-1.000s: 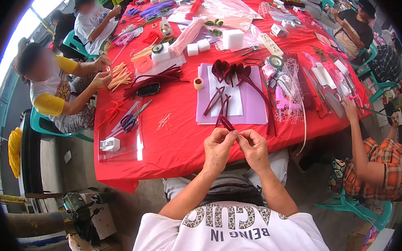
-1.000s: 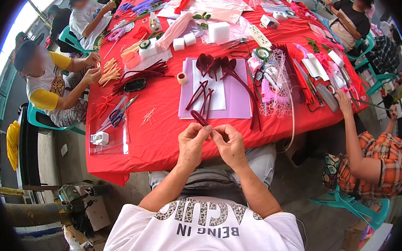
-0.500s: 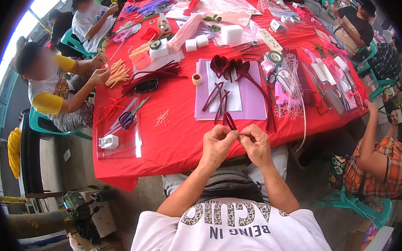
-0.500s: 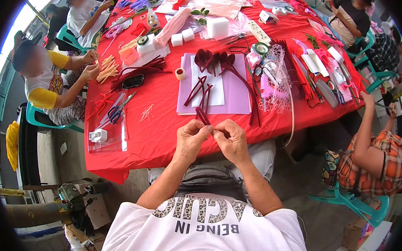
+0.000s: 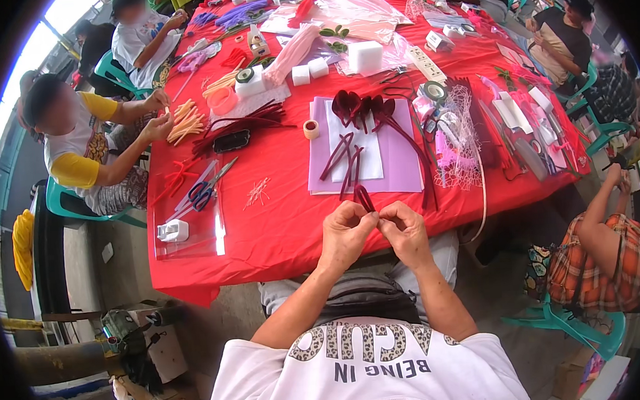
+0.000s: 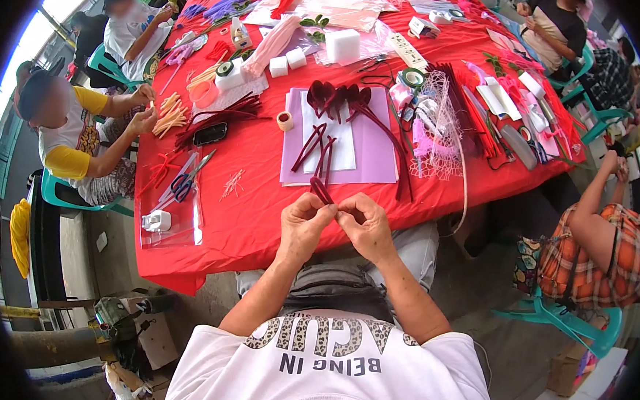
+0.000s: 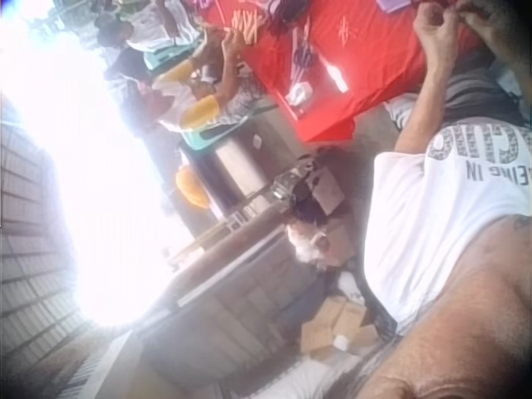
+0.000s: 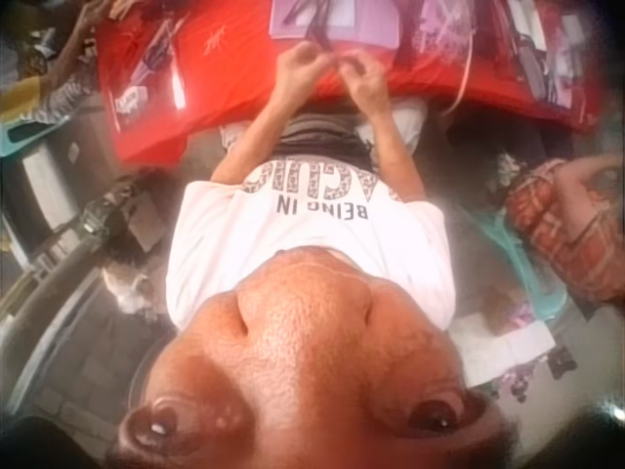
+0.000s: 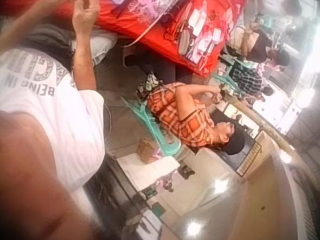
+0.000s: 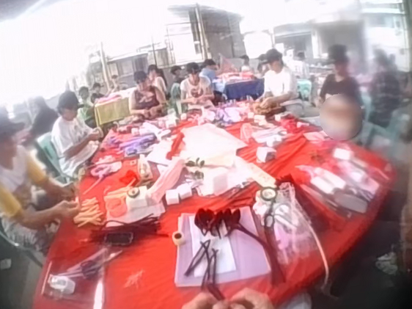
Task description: The person is folding and manipulating dark red ribbon strips by hand to create loops and petals, then placing them onto a purple mat.
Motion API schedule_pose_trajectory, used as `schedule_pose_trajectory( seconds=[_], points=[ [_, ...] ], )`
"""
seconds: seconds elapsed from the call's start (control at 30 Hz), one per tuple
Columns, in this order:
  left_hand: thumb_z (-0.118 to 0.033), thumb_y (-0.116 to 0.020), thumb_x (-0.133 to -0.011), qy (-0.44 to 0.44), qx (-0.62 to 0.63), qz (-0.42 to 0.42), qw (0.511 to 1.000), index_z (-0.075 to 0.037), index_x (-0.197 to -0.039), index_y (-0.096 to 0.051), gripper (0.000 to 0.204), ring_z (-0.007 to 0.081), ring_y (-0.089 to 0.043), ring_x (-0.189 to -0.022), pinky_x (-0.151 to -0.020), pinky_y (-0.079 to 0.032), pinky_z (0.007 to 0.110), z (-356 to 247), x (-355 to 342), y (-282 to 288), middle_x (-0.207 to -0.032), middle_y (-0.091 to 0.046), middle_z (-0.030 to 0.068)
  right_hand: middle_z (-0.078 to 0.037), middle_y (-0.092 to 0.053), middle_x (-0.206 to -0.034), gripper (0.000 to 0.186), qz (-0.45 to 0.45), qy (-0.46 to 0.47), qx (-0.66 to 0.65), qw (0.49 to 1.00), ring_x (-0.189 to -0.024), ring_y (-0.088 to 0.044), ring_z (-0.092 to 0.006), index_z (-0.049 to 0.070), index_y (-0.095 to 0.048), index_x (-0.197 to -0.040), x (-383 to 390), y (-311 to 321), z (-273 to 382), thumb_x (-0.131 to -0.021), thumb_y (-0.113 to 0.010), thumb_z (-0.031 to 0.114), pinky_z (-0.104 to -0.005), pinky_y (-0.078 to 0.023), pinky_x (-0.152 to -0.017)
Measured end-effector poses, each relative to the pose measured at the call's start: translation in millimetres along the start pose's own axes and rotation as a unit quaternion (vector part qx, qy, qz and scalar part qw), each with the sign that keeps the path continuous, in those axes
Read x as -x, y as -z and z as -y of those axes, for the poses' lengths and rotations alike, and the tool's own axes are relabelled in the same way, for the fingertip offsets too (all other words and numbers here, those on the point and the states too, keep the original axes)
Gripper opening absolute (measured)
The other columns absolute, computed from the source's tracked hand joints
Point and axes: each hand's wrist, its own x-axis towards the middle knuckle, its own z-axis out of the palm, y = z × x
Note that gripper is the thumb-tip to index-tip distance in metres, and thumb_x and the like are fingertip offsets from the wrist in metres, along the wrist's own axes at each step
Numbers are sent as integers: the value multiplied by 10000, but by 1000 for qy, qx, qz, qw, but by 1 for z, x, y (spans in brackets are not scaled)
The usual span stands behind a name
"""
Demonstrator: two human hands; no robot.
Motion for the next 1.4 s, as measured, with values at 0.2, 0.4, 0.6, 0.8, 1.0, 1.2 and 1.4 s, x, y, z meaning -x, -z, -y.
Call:
schedule_pose_trajectory(
  seconds=[0.2,0.4,0.6,0.8,1.0,1.2,1.4],
  points=[
    [-60,-624,-787,9,-21,11,1000,-50,-646,-535,167,18,-395,-580,-516,-331,201,-2,2,2,-620,-491,-50,42,-503,-655,48,2,32,38,999,-586,-442,-13,20,-552,-780,-1,0,2,-818,-531,-1,-183,-357,-509],
    [-43,-613,-784,36,125,-24,991,-37,-648,-536,156,75,-491,-595,-563,-402,227,-2,1,-7,-631,-544,13,69,-458,-607,86,8,-61,-38,997,-531,-395,1,44,-554,-779,-1,-1,2,-857,-524,62,-177,-302,-461],
    [-67,-617,-790,130,301,-39,944,-54,-678,-561,125,96,-489,-581,-563,-408,231,-4,-7,-5,-646,-552,30,47,-483,-613,123,-20,-114,-107,987,-510,-398,-18,30,-591,-838,-1,0,18,-878,-539,134,-178,-317,-454],
    [-51,-571,-826,141,326,-20,935,-43,-733,-574,94,108,-515,-636,-614,-443,253,-9,-5,-2,-685,-562,41,36,-515,-635,133,-16,-99,-110,989,-522,-410,-14,12,-602,-892,-3,2,17,-873,-554,135,-171,-322,-456],
    [-80,-633,-797,99,279,-25,955,-48,-721,-586,95,90,-500,-607,-578,-406,228,-6,-4,-6,-682,-569,28,44,-520,-645,126,-2,-89,-82,993,-536,-427,-4,17,-597,-886,-6,0,12,-876,-557,136,-165,-331,-463],
    [-57,-619,-814,103,240,-23,965,-36,-750,-606,68,90,-530,-624,-589,-437,226,2,-4,-3,-696,-591,36,42,-526,-653,117,-6,-94,-62,994,-545,-429,-3,14,-591,-874,-6,-2,8,-881,-548,122,-167,-334,-472],
    [-65,-621,-815,96,229,-21,968,-35,-752,-604,72,95,-534,-620,-591,-439,230,9,-2,-5,-681,-588,35,41,-522,-653,129,1,-92,-32,995,-554,-429,-5,6,-593,-869,-5,1,7,-882,-549,126,-171,-335,-479]
  ],
)
